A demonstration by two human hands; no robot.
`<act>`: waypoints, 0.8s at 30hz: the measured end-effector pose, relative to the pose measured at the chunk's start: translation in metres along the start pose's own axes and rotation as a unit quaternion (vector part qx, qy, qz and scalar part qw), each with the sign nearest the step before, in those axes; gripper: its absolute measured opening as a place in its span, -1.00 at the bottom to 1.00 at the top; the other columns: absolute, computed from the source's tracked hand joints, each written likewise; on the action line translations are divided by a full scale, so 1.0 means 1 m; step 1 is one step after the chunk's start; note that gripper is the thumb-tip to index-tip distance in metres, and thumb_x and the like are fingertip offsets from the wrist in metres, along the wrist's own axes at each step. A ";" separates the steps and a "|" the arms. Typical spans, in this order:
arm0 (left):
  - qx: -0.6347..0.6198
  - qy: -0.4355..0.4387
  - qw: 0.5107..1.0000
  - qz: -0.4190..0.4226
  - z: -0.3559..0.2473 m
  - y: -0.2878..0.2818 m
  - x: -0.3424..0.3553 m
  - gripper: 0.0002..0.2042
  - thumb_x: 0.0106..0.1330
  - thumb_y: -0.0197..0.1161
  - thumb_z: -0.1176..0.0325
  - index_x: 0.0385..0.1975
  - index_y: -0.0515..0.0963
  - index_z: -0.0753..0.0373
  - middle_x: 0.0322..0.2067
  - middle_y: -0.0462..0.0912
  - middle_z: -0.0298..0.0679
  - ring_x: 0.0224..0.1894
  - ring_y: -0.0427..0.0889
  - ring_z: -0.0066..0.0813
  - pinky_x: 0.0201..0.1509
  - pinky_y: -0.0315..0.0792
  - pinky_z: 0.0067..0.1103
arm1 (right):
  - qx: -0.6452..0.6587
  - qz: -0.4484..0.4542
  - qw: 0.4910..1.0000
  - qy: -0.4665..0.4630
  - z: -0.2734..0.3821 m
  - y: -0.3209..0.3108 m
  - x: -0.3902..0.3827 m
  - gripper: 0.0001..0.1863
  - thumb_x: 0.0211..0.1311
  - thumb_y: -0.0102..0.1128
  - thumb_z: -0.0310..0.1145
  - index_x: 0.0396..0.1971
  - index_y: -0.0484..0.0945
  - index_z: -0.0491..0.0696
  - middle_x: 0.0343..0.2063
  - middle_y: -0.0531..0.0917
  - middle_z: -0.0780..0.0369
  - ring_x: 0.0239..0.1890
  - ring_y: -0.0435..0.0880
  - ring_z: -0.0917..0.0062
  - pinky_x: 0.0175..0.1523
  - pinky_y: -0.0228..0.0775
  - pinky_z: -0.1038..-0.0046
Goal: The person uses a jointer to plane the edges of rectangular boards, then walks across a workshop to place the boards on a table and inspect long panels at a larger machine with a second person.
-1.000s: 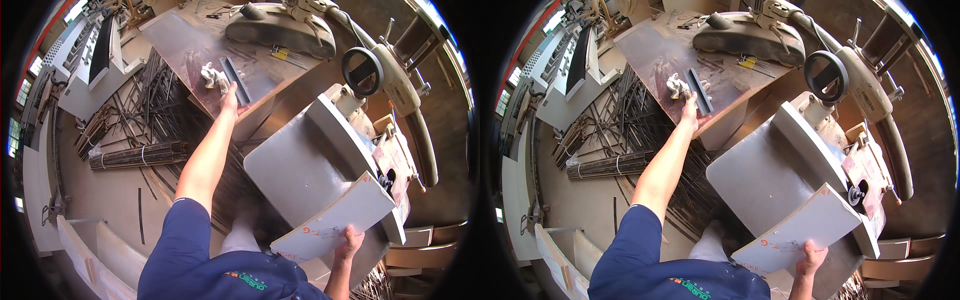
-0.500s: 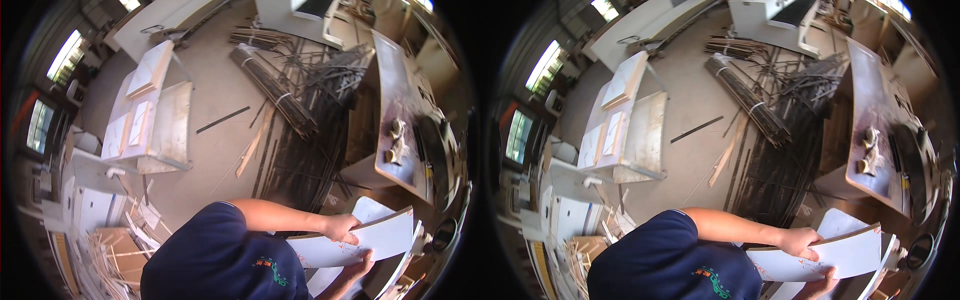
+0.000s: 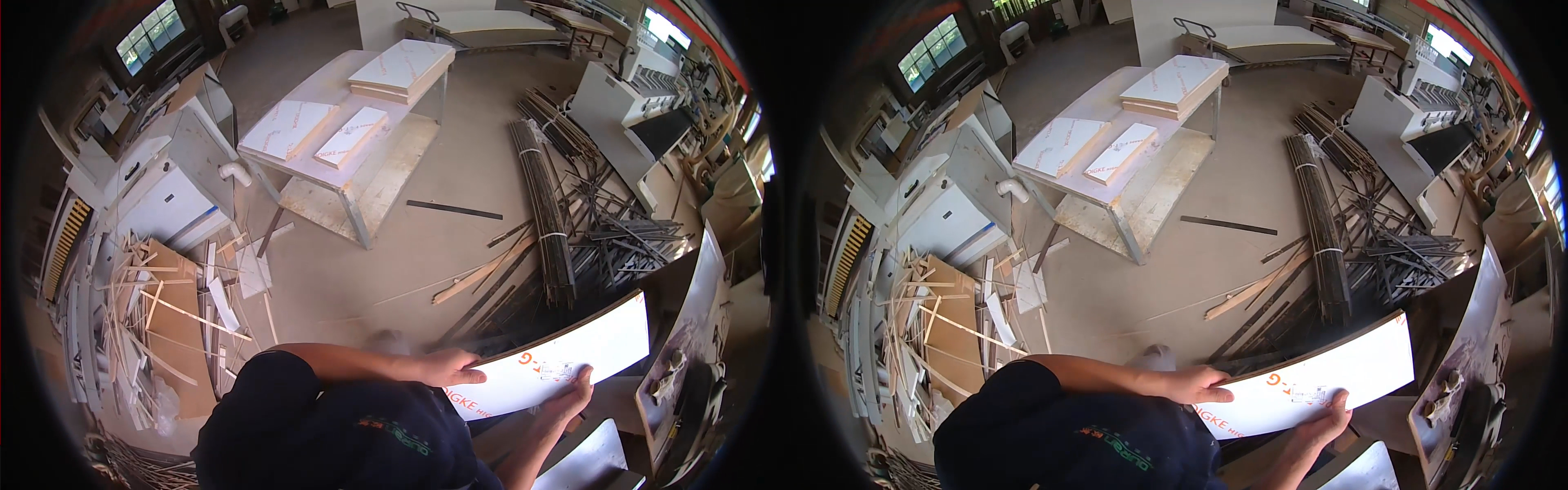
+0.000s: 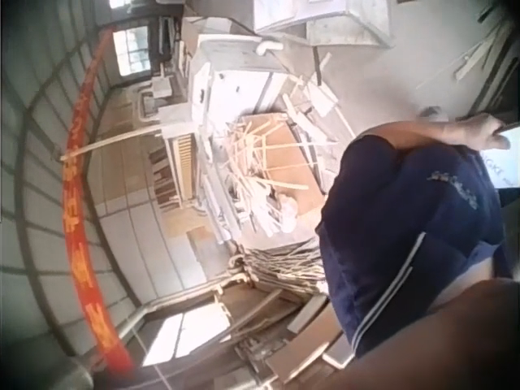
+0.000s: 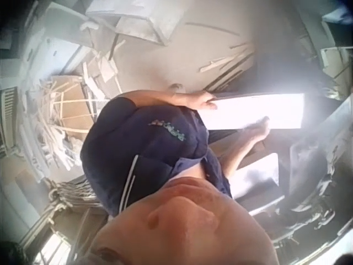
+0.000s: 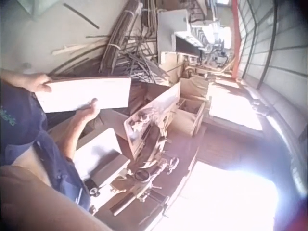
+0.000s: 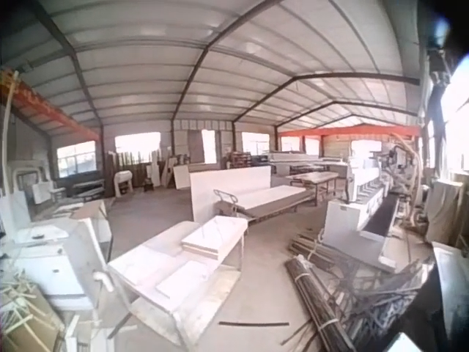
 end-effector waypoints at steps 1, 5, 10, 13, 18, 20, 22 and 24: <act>-0.008 -0.008 1.000 -0.009 0.011 -0.020 -0.011 -0.53 0.51 0.20 -0.01 -0.02 0.57 0.39 -0.32 0.72 -0.11 -0.30 0.62 -0.47 -0.21 0.51 -0.42 | 0.024 0.017 0.999 0.021 -0.018 0.026 0.006 -0.45 0.31 0.24 -0.22 0.13 0.46 -0.34 -0.06 0.68 0.08 -0.01 0.66 0.35 0.14 0.46 0.35; -0.071 0.007 0.995 -0.068 0.052 -0.134 -0.062 -0.55 0.50 0.23 0.03 -0.01 0.56 0.40 -0.25 0.73 -0.13 -0.19 0.63 -0.52 -0.11 0.52 -0.46 | -0.035 0.042 0.996 0.066 -0.101 0.143 0.040 -0.53 0.41 0.17 -0.12 0.06 0.57 -0.23 -0.06 0.73 0.14 -0.01 0.68 0.36 0.15 0.46 0.34; -0.127 -0.040 0.979 -0.154 0.111 -0.318 -0.147 -0.67 0.46 0.27 0.24 0.00 0.57 0.40 -0.14 0.73 -0.17 -0.12 0.64 -0.52 -0.02 0.51 -0.50 | -0.025 0.077 0.978 0.194 -0.252 0.354 0.072 -0.57 0.40 0.19 -0.26 0.10 0.52 -0.26 -0.01 0.69 0.08 0.04 0.68 0.31 0.21 0.48 0.30; -0.379 -0.042 0.881 -0.281 0.132 -0.396 -0.199 -0.58 0.38 0.30 0.39 0.21 0.49 0.37 0.00 0.69 -0.15 -0.01 0.66 -0.36 0.14 0.52 -0.41 | -0.057 0.073 0.964 0.251 -0.325 0.473 0.072 -0.58 0.45 0.15 -0.27 0.15 0.49 -0.25 0.02 0.67 0.05 0.09 0.66 0.26 0.27 0.47 0.24; -0.455 0.003 0.787 -0.416 0.122 -0.483 -0.232 -0.57 0.35 0.26 0.48 0.22 0.42 0.26 0.08 0.60 -0.21 0.16 0.58 -0.28 0.26 0.47 -0.30 | -0.010 0.171 0.913 0.369 -0.425 0.632 0.063 -0.58 0.47 0.13 -0.32 0.18 0.45 -0.25 0.06 0.63 0.05 0.10 0.64 0.27 0.26 0.48 0.23; -0.523 0.023 0.720 -0.455 0.125 -0.516 -0.240 -0.58 0.32 0.24 0.51 0.19 0.42 0.23 0.07 0.58 -0.22 0.18 0.56 -0.28 0.28 0.46 -0.28 | -0.009 0.214 0.896 0.389 -0.461 0.678 0.066 -0.58 0.45 0.15 -0.28 0.16 0.47 -0.21 0.06 0.64 0.09 0.09 0.63 0.28 0.27 0.45 0.23; -0.529 0.122 0.695 -0.472 0.120 -0.560 -0.251 -0.56 0.29 0.23 0.52 0.20 0.42 0.23 0.07 0.58 -0.21 0.16 0.57 -0.27 0.28 0.45 -0.27 | 0.085 0.324 0.856 0.395 -0.483 0.733 0.067 -0.57 0.43 0.19 -0.20 0.14 0.49 -0.15 0.05 0.64 0.15 0.07 0.63 0.30 0.27 0.43 0.23; -0.437 0.078 0.705 -0.553 0.136 -0.604 -0.275 -0.55 0.25 0.18 0.52 0.19 0.42 0.25 0.07 0.59 -0.21 0.18 0.56 -0.25 0.30 0.43 -0.24 | 0.086 0.370 0.826 0.418 -0.513 0.763 0.073 -0.50 0.42 0.21 -0.05 0.13 0.50 -0.12 -0.05 0.71 0.19 0.00 0.67 0.37 0.18 0.46 0.31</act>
Point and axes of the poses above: each hand's wrist, its own x-axis towards the middle knuckle, its own y-axis out of the palm, z = x × y, the point moved 9 cm from there along x, towards the middle knuckle
